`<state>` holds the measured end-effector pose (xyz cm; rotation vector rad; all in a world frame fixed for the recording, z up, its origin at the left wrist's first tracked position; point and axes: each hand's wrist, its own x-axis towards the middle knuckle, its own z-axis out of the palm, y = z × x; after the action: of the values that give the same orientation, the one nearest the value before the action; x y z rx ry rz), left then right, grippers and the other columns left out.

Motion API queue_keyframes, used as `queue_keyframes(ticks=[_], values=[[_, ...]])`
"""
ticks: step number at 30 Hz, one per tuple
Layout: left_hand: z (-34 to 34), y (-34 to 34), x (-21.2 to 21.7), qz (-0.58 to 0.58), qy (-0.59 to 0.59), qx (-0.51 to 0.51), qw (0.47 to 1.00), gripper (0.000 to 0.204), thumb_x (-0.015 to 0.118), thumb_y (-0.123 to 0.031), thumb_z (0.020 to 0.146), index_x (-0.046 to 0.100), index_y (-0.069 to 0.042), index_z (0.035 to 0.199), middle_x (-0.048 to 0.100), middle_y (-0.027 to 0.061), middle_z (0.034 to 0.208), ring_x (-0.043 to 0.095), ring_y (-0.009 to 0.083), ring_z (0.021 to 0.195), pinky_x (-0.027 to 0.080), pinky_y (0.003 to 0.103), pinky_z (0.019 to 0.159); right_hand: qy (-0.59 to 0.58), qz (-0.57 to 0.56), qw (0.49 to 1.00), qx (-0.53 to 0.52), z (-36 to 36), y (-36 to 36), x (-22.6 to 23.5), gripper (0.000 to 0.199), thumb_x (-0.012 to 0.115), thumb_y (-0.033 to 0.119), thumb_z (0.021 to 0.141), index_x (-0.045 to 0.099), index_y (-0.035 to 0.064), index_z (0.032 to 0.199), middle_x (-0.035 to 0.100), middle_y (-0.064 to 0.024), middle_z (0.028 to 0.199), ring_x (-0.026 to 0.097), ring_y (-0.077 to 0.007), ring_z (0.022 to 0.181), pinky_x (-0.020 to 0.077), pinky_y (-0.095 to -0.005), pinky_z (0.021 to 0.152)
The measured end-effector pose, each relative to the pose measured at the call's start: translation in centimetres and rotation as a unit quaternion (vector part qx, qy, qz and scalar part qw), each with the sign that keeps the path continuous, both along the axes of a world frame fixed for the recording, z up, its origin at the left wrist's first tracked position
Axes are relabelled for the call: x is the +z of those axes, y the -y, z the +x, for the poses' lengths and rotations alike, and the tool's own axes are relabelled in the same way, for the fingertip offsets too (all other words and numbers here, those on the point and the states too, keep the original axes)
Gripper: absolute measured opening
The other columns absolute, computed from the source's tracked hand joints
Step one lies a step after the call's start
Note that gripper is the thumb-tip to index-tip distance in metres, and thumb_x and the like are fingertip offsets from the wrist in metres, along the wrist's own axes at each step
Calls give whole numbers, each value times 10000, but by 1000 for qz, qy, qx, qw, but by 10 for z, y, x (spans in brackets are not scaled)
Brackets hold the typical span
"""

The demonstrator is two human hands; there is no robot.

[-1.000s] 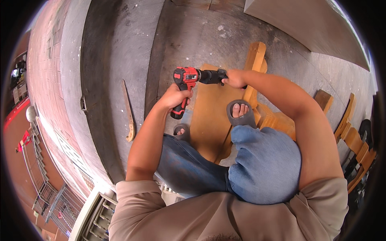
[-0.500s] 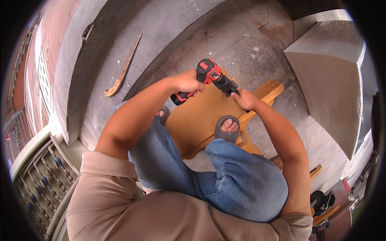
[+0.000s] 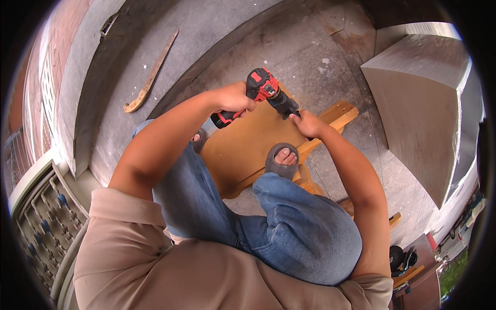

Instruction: The person retrieves a power drill and an attachment from a shop interior and carries them outside, where they sit on the ground to use the drill on a wooden furniture leg.

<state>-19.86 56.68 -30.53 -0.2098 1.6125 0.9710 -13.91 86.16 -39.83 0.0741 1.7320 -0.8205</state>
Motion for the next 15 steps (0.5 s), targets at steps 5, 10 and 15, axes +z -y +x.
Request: queue_keyframes(ticks=[5,10,15], values=[[-3,-3,2,-3,-1,-1,1000,210,663,-119,822,611,-13,995,636,71,686,611,155,595,498,342,554,-4,6,1000,-3,2,0,-4,498,501,386,1085,561,-109,1104,665,-178,701,662,-276,484,533,-428,485],[-8,-8,12,-8,-11,-9,1000,189,668,-120,805,605,-1,938,636,83,681,610,156,575,498,344,526,-8,5,1000,-4,5,-3,-10,498,503,393,1085,563,-101,1094,661,-175,689,658,-273,480,534,-428,491],[-7,-9,21,-15,-15,4,1000,168,663,-113,800,605,9,900,634,87,677,604,155,551,497,345,503,4,5,1000,-5,2,0,-3,501,502,398,1086,564,-100,1089,652,-172,677,655,-268,477,533,-428,492]])
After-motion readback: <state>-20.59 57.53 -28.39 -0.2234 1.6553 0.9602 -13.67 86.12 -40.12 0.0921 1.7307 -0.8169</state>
